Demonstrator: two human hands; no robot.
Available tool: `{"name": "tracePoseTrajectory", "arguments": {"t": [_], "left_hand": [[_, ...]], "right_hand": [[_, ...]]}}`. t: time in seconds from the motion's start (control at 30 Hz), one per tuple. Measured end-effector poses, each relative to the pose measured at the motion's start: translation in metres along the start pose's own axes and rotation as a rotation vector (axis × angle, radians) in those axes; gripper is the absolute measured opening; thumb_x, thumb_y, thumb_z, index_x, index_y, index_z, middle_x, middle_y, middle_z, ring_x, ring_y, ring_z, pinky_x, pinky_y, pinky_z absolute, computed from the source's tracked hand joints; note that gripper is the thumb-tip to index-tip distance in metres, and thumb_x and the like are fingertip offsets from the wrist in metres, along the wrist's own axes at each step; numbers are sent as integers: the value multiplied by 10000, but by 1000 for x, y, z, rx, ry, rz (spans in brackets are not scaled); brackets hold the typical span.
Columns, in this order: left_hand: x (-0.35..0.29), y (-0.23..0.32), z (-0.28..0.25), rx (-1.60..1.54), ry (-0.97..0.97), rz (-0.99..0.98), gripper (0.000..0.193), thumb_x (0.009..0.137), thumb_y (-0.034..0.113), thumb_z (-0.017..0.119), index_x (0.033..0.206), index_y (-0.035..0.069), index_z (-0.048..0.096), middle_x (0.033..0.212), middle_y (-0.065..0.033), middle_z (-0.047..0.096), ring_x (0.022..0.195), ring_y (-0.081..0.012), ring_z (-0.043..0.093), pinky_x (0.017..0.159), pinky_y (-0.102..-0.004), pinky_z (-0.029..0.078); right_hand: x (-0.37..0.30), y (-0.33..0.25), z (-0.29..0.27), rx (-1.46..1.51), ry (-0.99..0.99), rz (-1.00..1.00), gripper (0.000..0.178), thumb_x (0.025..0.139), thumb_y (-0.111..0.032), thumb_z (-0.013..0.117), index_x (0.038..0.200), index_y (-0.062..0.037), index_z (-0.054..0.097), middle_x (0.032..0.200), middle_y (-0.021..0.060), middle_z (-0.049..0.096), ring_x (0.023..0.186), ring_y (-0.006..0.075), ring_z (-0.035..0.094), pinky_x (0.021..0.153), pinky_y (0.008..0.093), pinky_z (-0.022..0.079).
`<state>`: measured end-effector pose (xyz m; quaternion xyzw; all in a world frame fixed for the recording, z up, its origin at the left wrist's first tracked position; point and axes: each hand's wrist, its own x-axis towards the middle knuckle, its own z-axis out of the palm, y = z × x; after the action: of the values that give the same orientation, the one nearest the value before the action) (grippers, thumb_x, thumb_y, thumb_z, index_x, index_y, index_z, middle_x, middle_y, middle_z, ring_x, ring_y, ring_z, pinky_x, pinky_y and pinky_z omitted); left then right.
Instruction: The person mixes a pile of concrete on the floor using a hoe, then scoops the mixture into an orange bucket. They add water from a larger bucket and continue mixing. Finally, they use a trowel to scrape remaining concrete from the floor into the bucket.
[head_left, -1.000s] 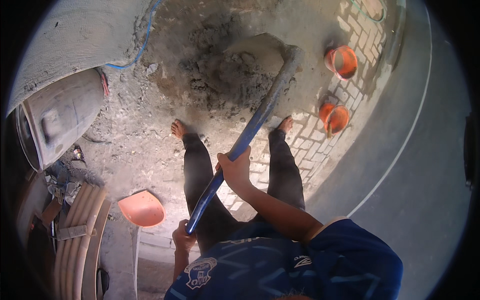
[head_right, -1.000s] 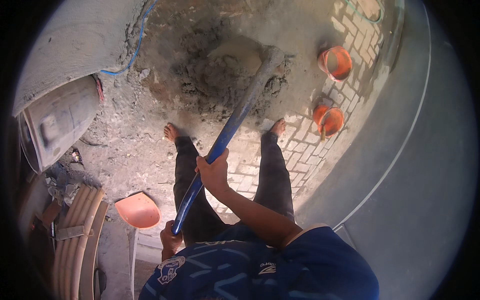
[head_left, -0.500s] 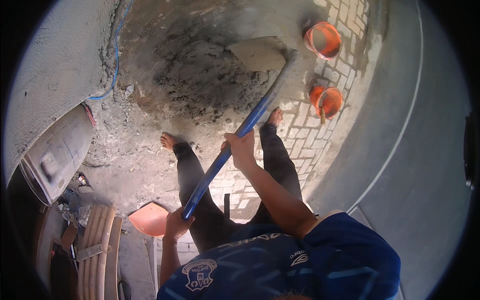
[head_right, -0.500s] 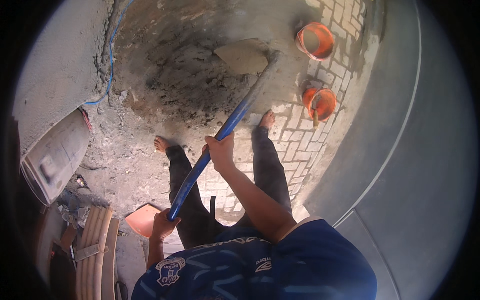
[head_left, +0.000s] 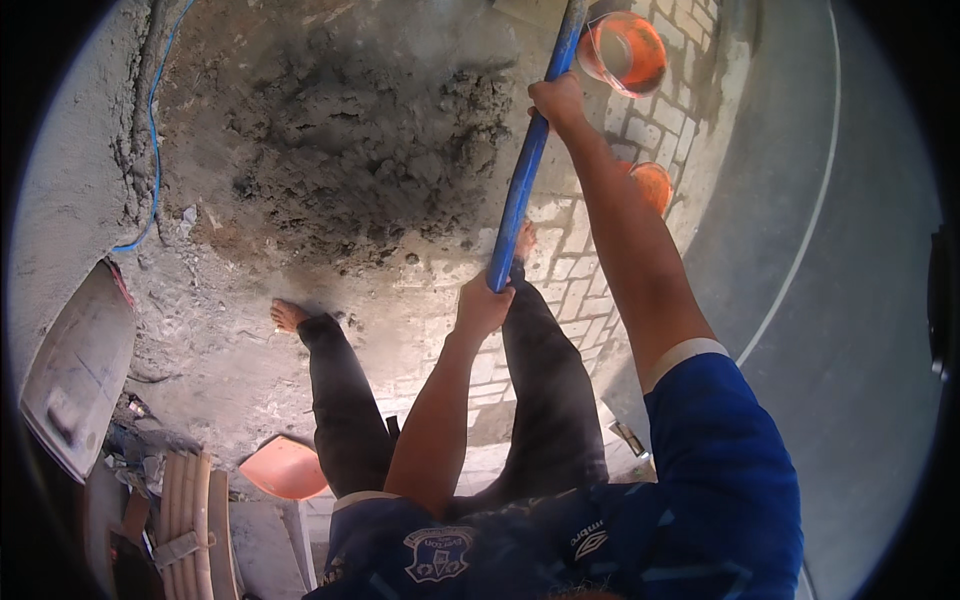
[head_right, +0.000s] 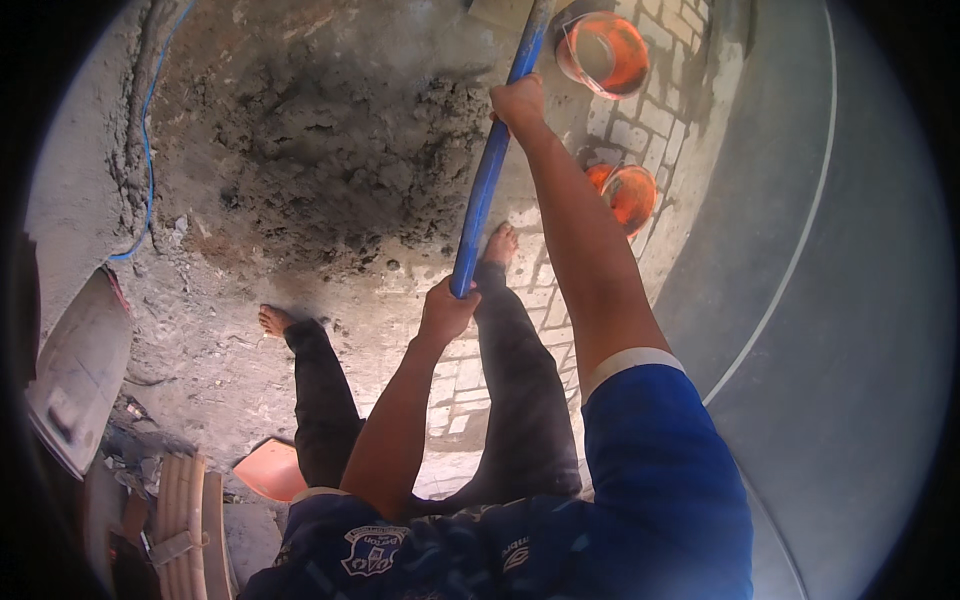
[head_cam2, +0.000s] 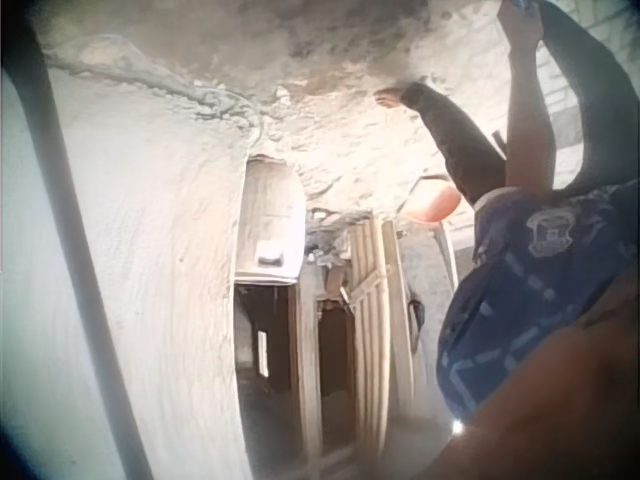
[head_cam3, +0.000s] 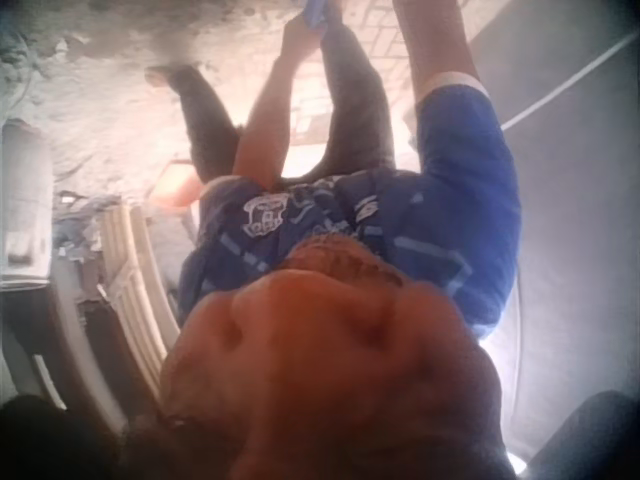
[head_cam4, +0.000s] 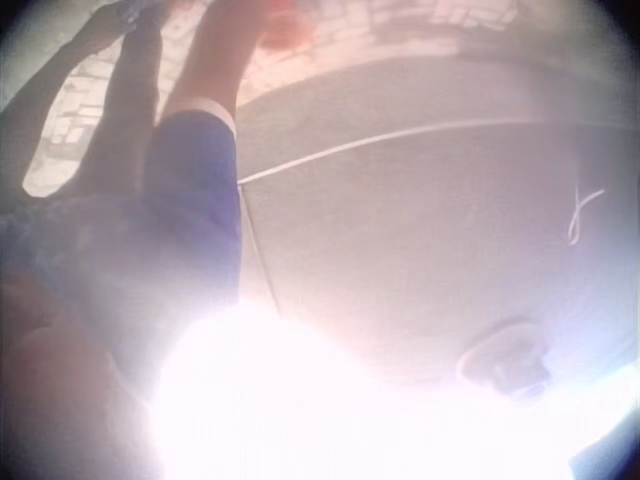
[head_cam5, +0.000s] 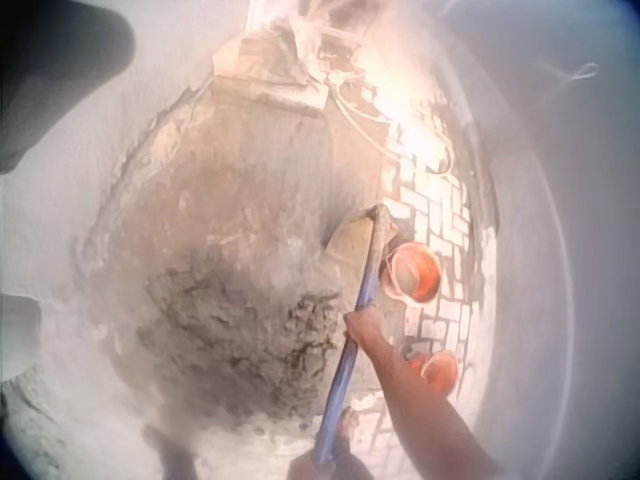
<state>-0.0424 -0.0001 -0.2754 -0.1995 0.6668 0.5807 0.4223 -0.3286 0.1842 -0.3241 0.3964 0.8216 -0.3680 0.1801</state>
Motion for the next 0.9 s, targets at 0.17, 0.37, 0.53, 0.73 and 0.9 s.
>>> {"name": "tracePoseTrajectory", "arguments": {"t": [0.17,0.37,0.53,0.73,0.9], "left_hand": [[-6,14,12,52,-22,-73,266,794,150,706,1019,19,656,897,-174,698,826,-293,688,744,-383,530],[-86,83,-79,263,-149,-199,309,788,137,681,1055,-11,637,977,-255,690,962,-410,666,853,-453,513],[-135,121,-211,615,-115,-120,312,800,113,568,1078,-18,629,939,-291,675,932,-444,656,839,-503,505],[-217,103,-325,731,-62,-215,327,751,112,652,1062,12,637,861,-248,675,846,-396,676,759,-450,509],[-308,70,-388,735,9,-363,163,782,113,667,938,69,646,815,-188,687,810,-388,672,735,-465,516]], "right_hand": [[21,6,-3,-77,20,36,418,830,-75,590,1144,122,395,819,207,668,563,282,691,491,388,560],[-19,19,-3,52,-8,272,291,841,-65,580,1052,110,481,807,198,653,582,290,679,479,394,537],[-106,2,50,482,-94,479,183,784,30,568,958,87,557,799,181,598,588,277,604,482,397,483],[-237,-44,126,633,-79,534,72,772,60,567,819,43,515,684,141,549,539,256,554,453,392,427],[-360,-73,148,778,-172,470,400,789,88,601,1049,4,308,796,152,509,553,254,586,450,375,499]]}}
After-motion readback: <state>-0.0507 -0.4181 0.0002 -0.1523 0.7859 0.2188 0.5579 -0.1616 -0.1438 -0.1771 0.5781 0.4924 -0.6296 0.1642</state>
